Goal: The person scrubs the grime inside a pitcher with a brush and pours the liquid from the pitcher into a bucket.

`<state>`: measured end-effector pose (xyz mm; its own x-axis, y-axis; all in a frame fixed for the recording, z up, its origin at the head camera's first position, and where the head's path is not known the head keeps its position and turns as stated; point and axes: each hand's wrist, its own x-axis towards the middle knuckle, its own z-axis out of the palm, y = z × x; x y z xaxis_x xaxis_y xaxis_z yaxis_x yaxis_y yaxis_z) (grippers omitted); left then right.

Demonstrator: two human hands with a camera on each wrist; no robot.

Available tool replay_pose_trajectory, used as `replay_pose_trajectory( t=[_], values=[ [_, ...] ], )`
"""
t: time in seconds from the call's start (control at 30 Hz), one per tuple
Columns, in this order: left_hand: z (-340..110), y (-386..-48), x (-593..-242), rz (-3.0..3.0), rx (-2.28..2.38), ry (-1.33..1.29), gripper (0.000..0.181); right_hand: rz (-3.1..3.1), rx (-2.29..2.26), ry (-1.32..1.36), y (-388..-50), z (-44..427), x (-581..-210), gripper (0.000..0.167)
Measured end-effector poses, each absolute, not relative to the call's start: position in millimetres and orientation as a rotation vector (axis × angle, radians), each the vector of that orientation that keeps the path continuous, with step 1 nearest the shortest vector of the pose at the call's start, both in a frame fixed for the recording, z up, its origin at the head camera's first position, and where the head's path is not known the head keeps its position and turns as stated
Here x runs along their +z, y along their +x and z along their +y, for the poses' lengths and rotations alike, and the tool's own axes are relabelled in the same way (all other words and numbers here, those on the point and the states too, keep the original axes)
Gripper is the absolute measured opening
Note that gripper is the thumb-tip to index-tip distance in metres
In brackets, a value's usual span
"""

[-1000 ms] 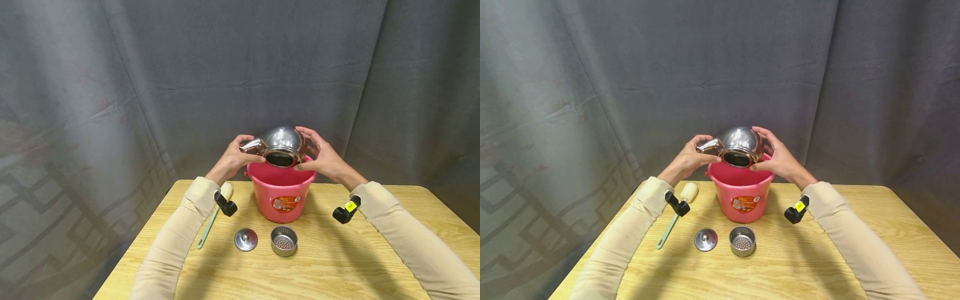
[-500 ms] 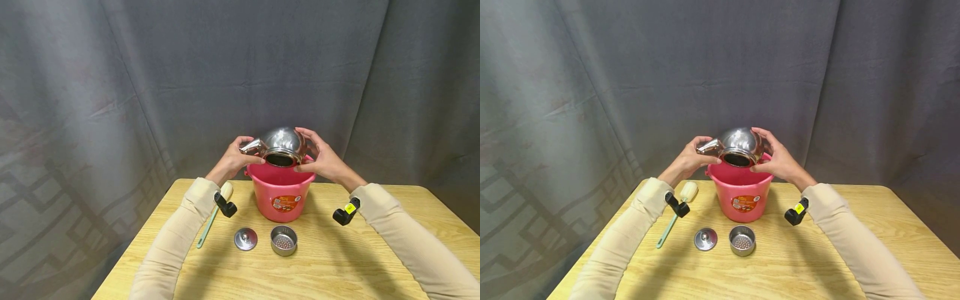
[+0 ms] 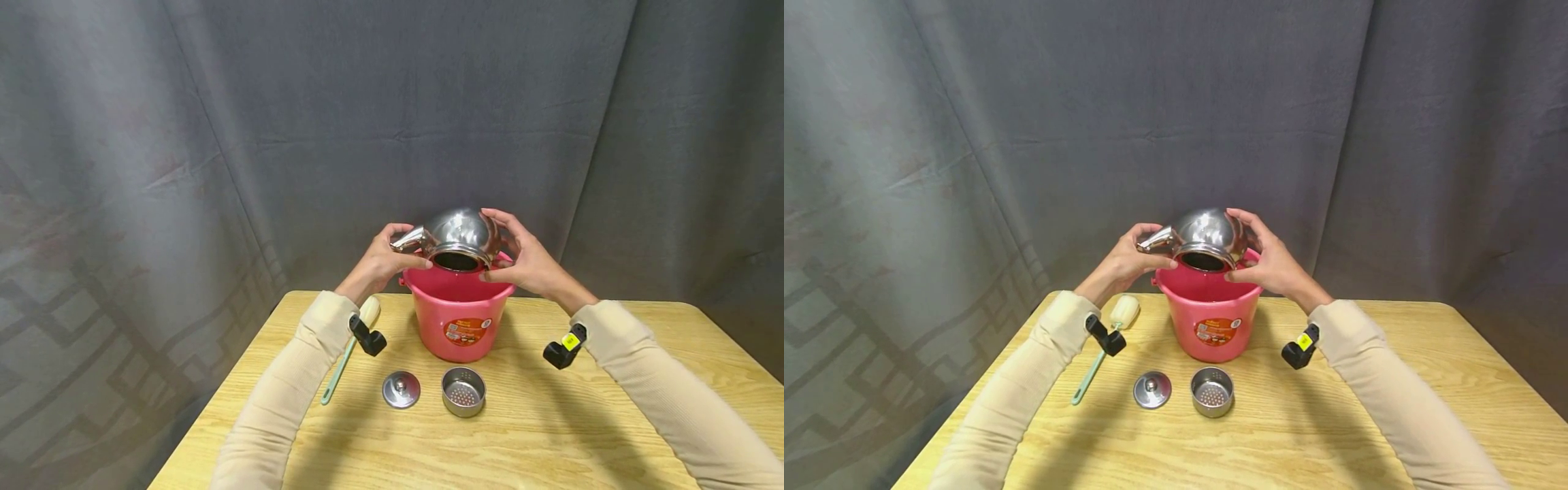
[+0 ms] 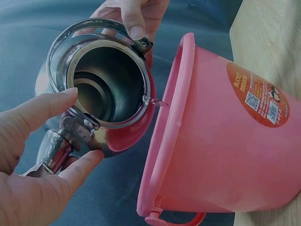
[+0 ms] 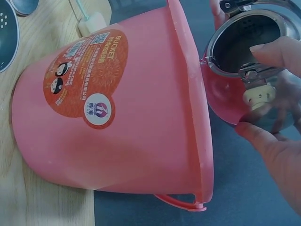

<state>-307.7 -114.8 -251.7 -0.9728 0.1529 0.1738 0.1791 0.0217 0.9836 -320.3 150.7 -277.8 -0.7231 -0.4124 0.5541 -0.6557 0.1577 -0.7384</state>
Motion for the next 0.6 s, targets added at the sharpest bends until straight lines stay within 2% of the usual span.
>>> replay_pose_trajectory(
  t=[0.6],
  values=[
    [-112.7,-307.0,-254.7,-2.202,-2.159,-0.384,0.077,-2.205,1.455,1.065,-316.3,150.4,-278.2,0.106]
  ],
)
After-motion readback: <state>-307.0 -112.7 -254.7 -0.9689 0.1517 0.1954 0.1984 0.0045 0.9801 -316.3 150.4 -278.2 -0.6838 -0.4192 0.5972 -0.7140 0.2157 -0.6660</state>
